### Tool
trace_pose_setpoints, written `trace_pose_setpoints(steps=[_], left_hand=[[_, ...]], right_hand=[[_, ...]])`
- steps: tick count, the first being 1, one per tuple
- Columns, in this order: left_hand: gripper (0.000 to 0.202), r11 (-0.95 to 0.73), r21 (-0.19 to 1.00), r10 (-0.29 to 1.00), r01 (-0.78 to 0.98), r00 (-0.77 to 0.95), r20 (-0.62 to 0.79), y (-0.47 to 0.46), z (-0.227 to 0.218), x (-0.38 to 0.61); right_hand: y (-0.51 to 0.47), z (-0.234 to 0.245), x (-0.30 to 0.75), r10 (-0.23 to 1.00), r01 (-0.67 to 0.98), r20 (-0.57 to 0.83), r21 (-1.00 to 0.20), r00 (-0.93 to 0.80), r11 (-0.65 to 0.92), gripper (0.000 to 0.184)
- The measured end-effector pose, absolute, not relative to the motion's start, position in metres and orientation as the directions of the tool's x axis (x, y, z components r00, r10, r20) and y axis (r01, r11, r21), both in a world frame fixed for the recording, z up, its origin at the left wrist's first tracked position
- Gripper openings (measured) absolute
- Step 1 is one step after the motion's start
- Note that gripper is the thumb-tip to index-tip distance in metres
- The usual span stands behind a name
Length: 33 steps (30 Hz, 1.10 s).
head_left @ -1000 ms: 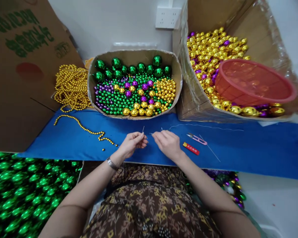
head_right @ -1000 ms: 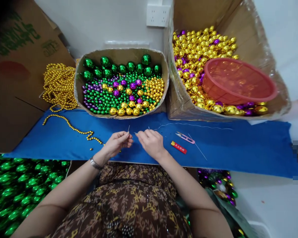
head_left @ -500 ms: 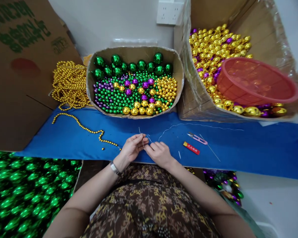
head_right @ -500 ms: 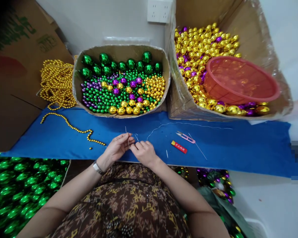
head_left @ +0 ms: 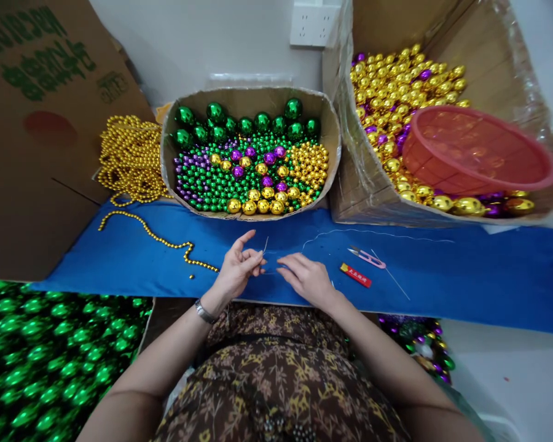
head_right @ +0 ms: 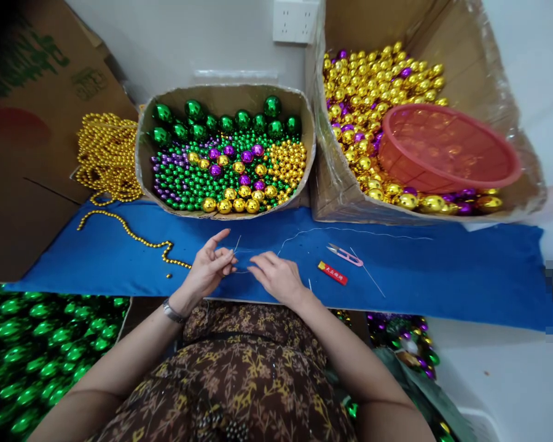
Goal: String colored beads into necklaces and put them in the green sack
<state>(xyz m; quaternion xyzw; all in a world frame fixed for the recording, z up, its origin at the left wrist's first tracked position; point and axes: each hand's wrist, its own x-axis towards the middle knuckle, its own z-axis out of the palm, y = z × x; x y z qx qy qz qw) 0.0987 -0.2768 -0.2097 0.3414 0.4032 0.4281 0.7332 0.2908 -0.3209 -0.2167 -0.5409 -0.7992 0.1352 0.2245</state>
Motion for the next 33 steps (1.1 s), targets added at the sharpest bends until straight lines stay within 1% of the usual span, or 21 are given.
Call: trace_pose_setpoints(steps=[2,3,6,9,11,13,14,15,16,18,19,21,22,23,24,25,27,29,30,31,33], left_hand=[[0.097,0.403,0.862,0.89,-0.307,0.352,-0.29,-0.277,-0.207,0.098],[0.102,0.41,0.864,0.88,-0.292,0.375,-0.291,-0.277,-0.206,0.098],[0.108,0.437,0.857,0.854,-0.272,0.426,-0.3,-0.277,-0.202,0.097],[0.101,0.438,0.86,0.846,-0.261,0.443,-0.296,-0.276,-0.2,0.096],[0.092,0.424,0.874,0.849,-0.238,0.441,-0.292,-0.274,-0.2,0.095],[0.075,0.402,0.894,0.854,-0.198,0.434,-0.288,-0.273,-0.2,0.093],[0.063,0.378,0.911,0.861,-0.165,0.425,-0.28,-0.272,-0.2,0.092],[0.05,0.339,0.934,0.873,-0.118,0.409,-0.265,-0.271,-0.201,0.09],[0.039,0.281,0.958,0.89,-0.056,0.388,-0.238,-0.271,-0.202,0.089],[0.025,0.143,0.987,0.927,0.079,0.338,-0.161,-0.27,-0.204,0.086],[0.022,0.086,0.988,0.942,0.132,0.313,-0.124,-0.27,-0.206,0.086],[0.02,0.025,0.983,0.96,0.181,0.27,-0.074,-0.271,-0.209,0.086],[0.02,0.017,0.983,0.965,0.185,0.254,-0.064,-0.271,-0.211,0.087],[0.02,0.014,0.983,0.968,0.183,0.245,-0.06,-0.272,-0.212,0.089],[0.02,0.017,0.984,0.968,0.175,0.243,-0.06,-0.273,-0.213,0.091],[0.021,0.029,0.987,0.966,0.159,0.251,-0.069,-0.274,-0.213,0.093],[0.023,0.09,0.992,0.955,0.093,0.274,-0.112,-0.275,-0.212,0.097],[0.028,0.178,0.984,0.937,0.001,0.304,-0.17,-0.276,-0.21,0.1],[0.031,0.217,0.975,0.93,-0.04,0.312,-0.194,-0.276,-0.21,0.101],[0.032,0.247,0.967,0.926,-0.068,0.311,-0.215,-0.276,-0.21,0.103],[0.033,0.282,0.956,0.926,-0.084,0.282,-0.249,-0.276,-0.212,0.105]], right_hand=[[-0.316,-0.208,0.292,0.885,0.733,0.356,-0.509,-0.299,0.452,0.029],[-0.313,-0.205,0.291,0.86,0.697,0.395,-0.516,-0.322,0.498,0.031],[-0.304,-0.203,0.284,0.809,0.592,0.407,-0.551,-0.424,0.588,0.038],[-0.3,-0.21,0.277,0.818,0.533,0.398,-0.622,-0.416,0.574,0.033],[-0.299,-0.215,0.275,0.826,0.552,0.395,-0.615,-0.403,0.563,0.027],[-0.299,-0.216,0.277,0.84,0.603,0.367,-0.585,-0.4,0.543,0.028],[-0.299,-0.215,0.28,0.855,0.616,0.339,-0.592,-0.393,0.519,0.028],[-0.299,-0.214,0.283,0.875,0.606,0.294,-0.635,-0.384,0.479,0.028],[-0.299,-0.212,0.286,0.898,0.562,0.228,-0.714,-0.377,0.417,0.028],[-0.3,-0.209,0.29,0.931,0.364,0.071,-0.907,-0.358,0.209,0.029],[-0.301,-0.209,0.291,0.939,0.229,0.0,-0.97,-0.343,0.084,0.029],[-0.303,-0.21,0.29,0.953,-0.008,-0.092,-0.995,-0.29,-0.099,0.031],[-0.303,-0.211,0.287,0.961,-0.074,-0.108,-0.989,-0.255,-0.131,0.032],[-0.304,-0.212,0.284,0.967,-0.091,-0.106,-0.987,-0.23,-0.13,0.033],[-0.305,-0.214,0.28,0.972,-0.057,-0.089,-0.993,-0.217,-0.104,0.034],[-0.305,-0.215,0.277,0.977,0.024,-0.054,-0.998,-0.208,-0.05,0.034],[-0.306,-0.217,0.27,0.978,0.282,0.076,-0.951,-0.192,0.13,0.034],[-0.307,-0.218,0.264,0.949,0.548,0.233,-0.776,-0.211,0.312,0.035],[-0.307,-0.219,0.262,0.929,0.642,0.286,-0.671,-0.236,0.37,0.037],[-0.306,-0.219,0.261,0.913,0.705,0.31,-0.583,-0.265,0.403,0.037],[-0.305,-0.219,0.259,0.904,0.766,0.276,-0.483,-0.327,0.425,0.037]])
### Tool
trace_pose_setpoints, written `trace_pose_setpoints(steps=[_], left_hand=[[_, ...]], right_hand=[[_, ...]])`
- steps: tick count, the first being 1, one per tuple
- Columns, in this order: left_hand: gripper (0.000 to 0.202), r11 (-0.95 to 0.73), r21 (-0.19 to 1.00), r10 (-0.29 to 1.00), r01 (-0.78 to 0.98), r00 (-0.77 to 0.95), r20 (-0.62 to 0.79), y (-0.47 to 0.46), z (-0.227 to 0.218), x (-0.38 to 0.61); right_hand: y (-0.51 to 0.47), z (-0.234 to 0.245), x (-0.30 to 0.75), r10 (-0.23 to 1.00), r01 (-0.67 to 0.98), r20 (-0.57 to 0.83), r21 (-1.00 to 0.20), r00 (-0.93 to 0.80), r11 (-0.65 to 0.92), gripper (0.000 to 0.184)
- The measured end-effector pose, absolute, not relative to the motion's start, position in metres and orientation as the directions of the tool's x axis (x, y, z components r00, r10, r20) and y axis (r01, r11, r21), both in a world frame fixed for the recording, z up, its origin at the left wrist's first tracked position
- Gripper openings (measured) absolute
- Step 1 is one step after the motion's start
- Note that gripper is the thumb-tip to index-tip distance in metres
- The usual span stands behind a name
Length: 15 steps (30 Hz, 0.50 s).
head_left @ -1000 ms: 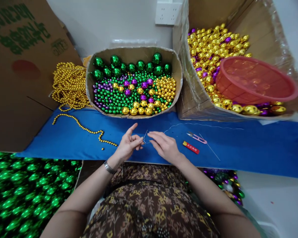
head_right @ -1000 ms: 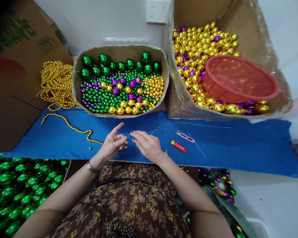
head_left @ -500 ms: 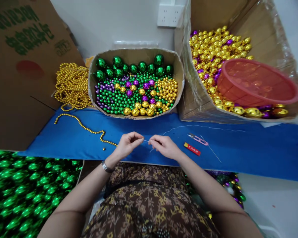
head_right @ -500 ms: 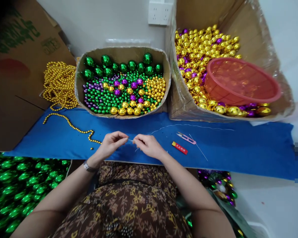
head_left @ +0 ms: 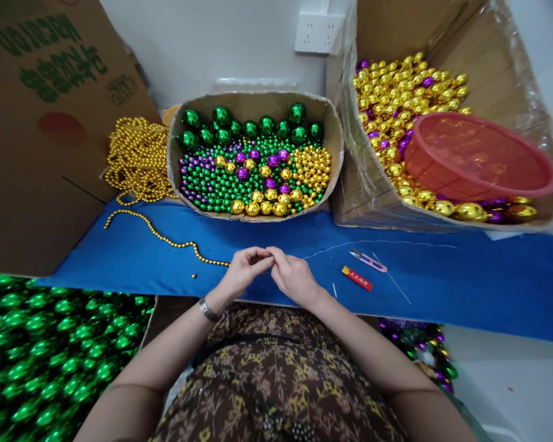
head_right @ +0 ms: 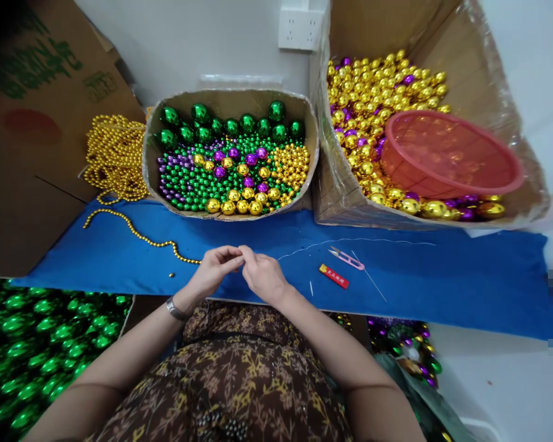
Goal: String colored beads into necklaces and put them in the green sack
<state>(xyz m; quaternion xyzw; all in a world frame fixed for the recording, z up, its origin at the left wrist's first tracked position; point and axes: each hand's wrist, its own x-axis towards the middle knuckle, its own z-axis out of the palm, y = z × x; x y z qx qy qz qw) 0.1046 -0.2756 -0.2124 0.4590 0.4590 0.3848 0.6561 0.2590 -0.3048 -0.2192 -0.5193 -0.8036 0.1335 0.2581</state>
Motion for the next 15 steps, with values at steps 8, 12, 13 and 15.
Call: trace_pose_setpoints(steps=[8,12,13,15], left_hand=[[0.033,0.272,0.962,0.931,0.004,0.251,-0.264,-0.273,-0.223,0.104],[0.034,0.343,0.937,0.906,-0.062,0.287,-0.312,-0.271,-0.217,0.099],[0.033,0.355,0.932,0.898,-0.07,0.302,-0.32,-0.27,-0.216,0.097],[0.033,0.37,0.926,0.884,-0.07,0.334,-0.328,-0.269,-0.213,0.095]], right_hand=[[-0.303,-0.212,0.26,0.946,0.802,0.065,-0.514,-0.316,0.304,0.024],[-0.306,-0.214,0.272,0.916,0.777,0.204,-0.485,-0.346,0.402,0.013],[-0.306,-0.214,0.276,0.899,0.787,0.237,-0.434,-0.369,0.438,0.012],[-0.305,-0.212,0.282,0.875,0.807,0.282,-0.352,-0.393,0.475,0.015]])
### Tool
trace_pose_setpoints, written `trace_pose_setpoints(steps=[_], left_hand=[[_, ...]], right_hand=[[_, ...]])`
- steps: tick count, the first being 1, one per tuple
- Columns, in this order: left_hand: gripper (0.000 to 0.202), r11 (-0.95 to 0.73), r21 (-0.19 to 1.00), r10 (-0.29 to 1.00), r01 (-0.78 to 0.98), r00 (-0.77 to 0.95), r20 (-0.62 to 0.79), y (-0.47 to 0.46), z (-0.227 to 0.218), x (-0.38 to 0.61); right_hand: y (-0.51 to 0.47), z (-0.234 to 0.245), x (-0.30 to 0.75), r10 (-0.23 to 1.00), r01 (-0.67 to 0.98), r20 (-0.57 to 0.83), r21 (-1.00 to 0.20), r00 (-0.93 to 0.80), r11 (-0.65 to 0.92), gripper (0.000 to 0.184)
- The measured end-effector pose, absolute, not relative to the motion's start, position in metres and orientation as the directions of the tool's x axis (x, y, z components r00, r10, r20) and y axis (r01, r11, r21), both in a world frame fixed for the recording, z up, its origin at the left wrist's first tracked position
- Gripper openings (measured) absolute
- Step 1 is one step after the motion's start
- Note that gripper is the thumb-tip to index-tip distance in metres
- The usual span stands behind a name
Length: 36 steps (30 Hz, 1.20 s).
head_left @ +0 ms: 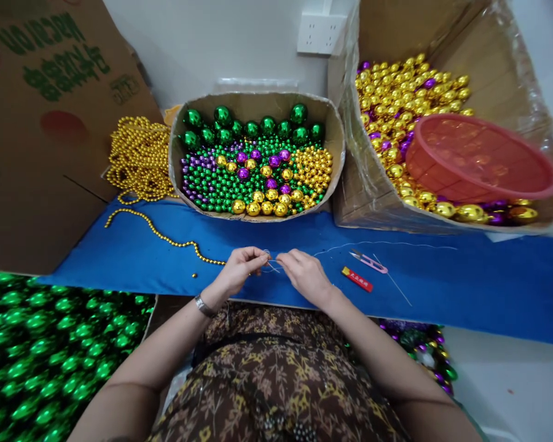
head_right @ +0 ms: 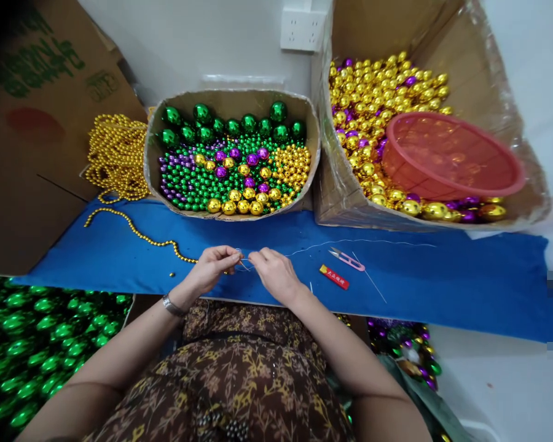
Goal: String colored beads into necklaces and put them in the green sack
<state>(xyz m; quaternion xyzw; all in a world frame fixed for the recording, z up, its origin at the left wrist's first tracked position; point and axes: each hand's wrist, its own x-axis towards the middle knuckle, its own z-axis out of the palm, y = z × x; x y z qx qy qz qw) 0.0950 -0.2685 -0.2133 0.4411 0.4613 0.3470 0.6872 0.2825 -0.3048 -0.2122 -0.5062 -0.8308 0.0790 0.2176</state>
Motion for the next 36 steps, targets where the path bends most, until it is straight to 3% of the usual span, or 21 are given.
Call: trace_pose_setpoints(steps=[3,6,10,14,20,25,29,36], left_hand=[[0.033,0.383,0.92,0.875,-0.077,0.351,-0.335,-0.266,-0.211,0.094],[0.034,0.375,0.919,0.896,-0.117,0.301,-0.327,-0.266,-0.209,0.096],[0.032,0.304,0.945,0.934,-0.125,0.233,-0.27,-0.268,-0.21,0.1],[0.031,0.263,0.96,0.946,-0.097,0.221,-0.237,-0.271,-0.21,0.101],[0.033,0.309,0.947,0.916,-0.087,0.295,-0.272,-0.27,-0.211,0.094],[0.032,0.316,0.949,0.854,0.014,0.431,-0.291,-0.267,-0.211,0.086],[0.032,0.343,0.936,0.78,0.075,0.533,-0.329,-0.267,-0.21,0.086],[0.034,0.279,0.96,0.891,0.014,0.369,-0.264,-0.273,-0.209,0.095]], right_hand=[[-0.3,-0.206,0.288,0.867,0.79,0.291,-0.366,-0.406,0.492,0.021],[-0.297,-0.199,0.288,0.884,0.714,0.235,-0.522,-0.405,0.466,0.022],[-0.3,-0.198,0.279,0.944,0.573,0.081,-0.777,-0.319,0.26,0.021],[-0.305,-0.202,0.269,0.971,0.517,0.01,-0.845,-0.239,0.136,0.021],[-0.303,-0.2,0.275,0.957,0.588,0.06,-0.777,-0.283,0.223,0.02],[-0.298,-0.193,0.282,0.926,0.807,0.134,-0.457,-0.354,0.375,0.022],[-0.291,-0.195,0.28,0.87,0.819,0.175,-0.293,-0.462,0.494,0.024],[-0.296,-0.201,0.276,0.838,0.807,0.463,-0.353,-0.289,0.474,0.025]])
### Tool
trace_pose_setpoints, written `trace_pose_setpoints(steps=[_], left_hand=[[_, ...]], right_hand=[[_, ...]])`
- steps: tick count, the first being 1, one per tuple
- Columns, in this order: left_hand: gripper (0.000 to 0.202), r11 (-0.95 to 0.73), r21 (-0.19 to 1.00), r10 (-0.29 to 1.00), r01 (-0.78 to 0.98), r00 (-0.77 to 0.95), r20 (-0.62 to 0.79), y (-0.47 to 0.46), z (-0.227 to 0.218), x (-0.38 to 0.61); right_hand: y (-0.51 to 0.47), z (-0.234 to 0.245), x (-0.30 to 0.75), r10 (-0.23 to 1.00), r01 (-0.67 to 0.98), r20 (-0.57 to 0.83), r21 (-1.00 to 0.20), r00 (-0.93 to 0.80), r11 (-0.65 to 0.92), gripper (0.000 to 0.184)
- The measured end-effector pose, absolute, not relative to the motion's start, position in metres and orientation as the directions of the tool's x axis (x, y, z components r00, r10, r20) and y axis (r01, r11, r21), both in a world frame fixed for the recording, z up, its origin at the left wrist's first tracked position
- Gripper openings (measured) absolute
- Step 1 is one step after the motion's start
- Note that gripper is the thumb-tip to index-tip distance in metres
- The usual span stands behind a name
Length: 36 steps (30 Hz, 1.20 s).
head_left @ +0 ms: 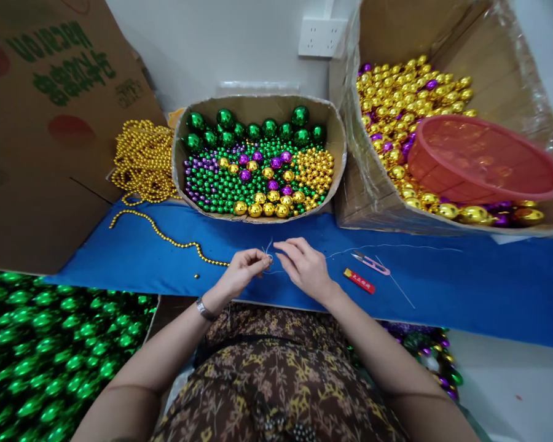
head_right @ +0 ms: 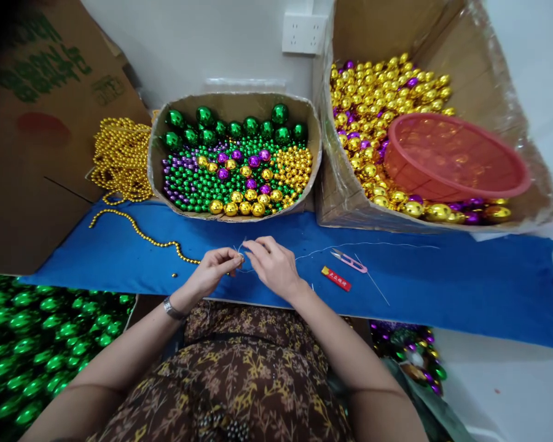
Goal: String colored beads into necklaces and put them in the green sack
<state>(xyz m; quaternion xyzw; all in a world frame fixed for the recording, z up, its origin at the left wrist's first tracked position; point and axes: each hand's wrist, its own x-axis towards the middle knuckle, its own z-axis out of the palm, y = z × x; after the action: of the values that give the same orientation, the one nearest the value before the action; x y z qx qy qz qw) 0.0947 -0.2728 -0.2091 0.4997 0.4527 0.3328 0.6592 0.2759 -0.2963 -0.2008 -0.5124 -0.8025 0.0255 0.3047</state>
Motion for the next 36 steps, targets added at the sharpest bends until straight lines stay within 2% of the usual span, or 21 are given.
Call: trace_pose_setpoints(steps=[2,5,9,12,15,18,20,21,23,24,25,26,27,29,30,32,36], left_hand=[[0.036,0.252,0.968,0.915,0.007,0.323,-0.24,-0.274,-0.209,0.097],[0.037,0.227,0.974,0.929,0.011,0.298,-0.22,-0.274,-0.207,0.1],[0.035,0.166,0.985,0.926,0.057,0.335,-0.175,-0.275,-0.207,0.099],[0.028,0.02,0.986,0.934,0.168,0.35,-0.079,-0.277,-0.211,0.096],[0.02,-0.189,0.925,0.941,0.328,0.329,0.075,-0.279,-0.214,0.096],[0.017,-0.253,0.877,0.948,0.408,0.288,0.139,-0.28,-0.215,0.099],[0.018,-0.187,0.913,0.961,0.363,0.261,0.093,-0.28,-0.214,0.102],[0.02,-0.122,0.943,0.967,0.308,0.251,0.043,-0.279,-0.214,0.103],[0.027,0.063,0.987,0.962,0.149,0.254,-0.1,-0.277,-0.213,0.105],[0.031,0.16,0.985,0.948,0.068,0.268,-0.172,-0.275,-0.214,0.106],[0.035,0.24,0.971,0.93,0.005,0.283,-0.232,-0.274,-0.214,0.107],[0.038,0.296,0.955,0.915,-0.033,0.297,-0.273,-0.273,-0.215,0.107],[0.04,0.32,0.947,0.906,-0.044,0.305,-0.292,-0.272,-0.216,0.107],[0.042,0.281,0.96,0.917,-0.004,0.296,-0.267,-0.27,-0.217,0.107],[0.042,0.24,0.97,0.928,0.027,0.287,-0.238,-0.27,-0.218,0.106],[0.041,0.161,0.983,0.942,0.084,0.284,-0.179,-0.27,-0.218,0.106],[0.038,0.05,0.986,0.941,0.161,0.324,-0.101,-0.272,-0.216,0.108]], right_hand=[[-0.302,-0.202,0.273,0.802,0.802,0.511,-0.314,-0.309,0.509,0.022],[-0.308,-0.204,0.268,0.788,0.842,0.541,-0.244,-0.293,0.48,0.019],[-0.307,-0.205,0.264,0.821,0.856,0.512,-0.278,-0.252,0.436,0.02],[-0.306,-0.204,0.263,0.856,0.862,0.458,-0.306,-0.239,0.404,0.021],[-0.306,-0.204,0.26,0.882,0.891,0.414,-0.276,-0.228,0.36,0.02],[-0.307,-0.206,0.255,0.889,0.914,0.407,-0.24,-0.21,0.326,0.02],[-0.306,-0.209,0.252,0.901,0.895,0.406,-0.328,-0.156,0.302,0.019],[-0.305,-0.211,0.251,0.915,0.856,0.39,-0.433,-0.106,0.284,0.018],[-0.302,-0.213,0.249,0.958,0.646,0.287,-0.733,0.011,0.212,0.013],[-0.299,-0.214,0.248,0.978,0.453,0.199,-0.879,0.064,0.149,0.012],[-0.297,-0.214,0.248,0.991,0.212,0.095,-0.975,0.098,0.072,0.011],[-0.294,-0.213,0.248,0.994,-0.043,-0.012,-0.999,0.11,-0.007,0.012],[-0.292,-0.211,0.249,0.989,-0.272,-0.105,-0.96,0.106,-0.073,0.014],[-0.288,-0.206,0.25,0.969,-0.566,-0.232,-0.811,0.079,-0.148,0.02],[-0.287,-0.203,0.251,0.962,-0.633,-0.265,-0.756,0.061,-0.168,0.024],[-0.286,-0.197,0.253,0.956,-0.669,-0.29,-0.718,0.036,-0.192,0.027],[-0.285,-0.194,0.253,0.966,-0.624,-0.258,-0.76,0.032,-0.182,0.028]])
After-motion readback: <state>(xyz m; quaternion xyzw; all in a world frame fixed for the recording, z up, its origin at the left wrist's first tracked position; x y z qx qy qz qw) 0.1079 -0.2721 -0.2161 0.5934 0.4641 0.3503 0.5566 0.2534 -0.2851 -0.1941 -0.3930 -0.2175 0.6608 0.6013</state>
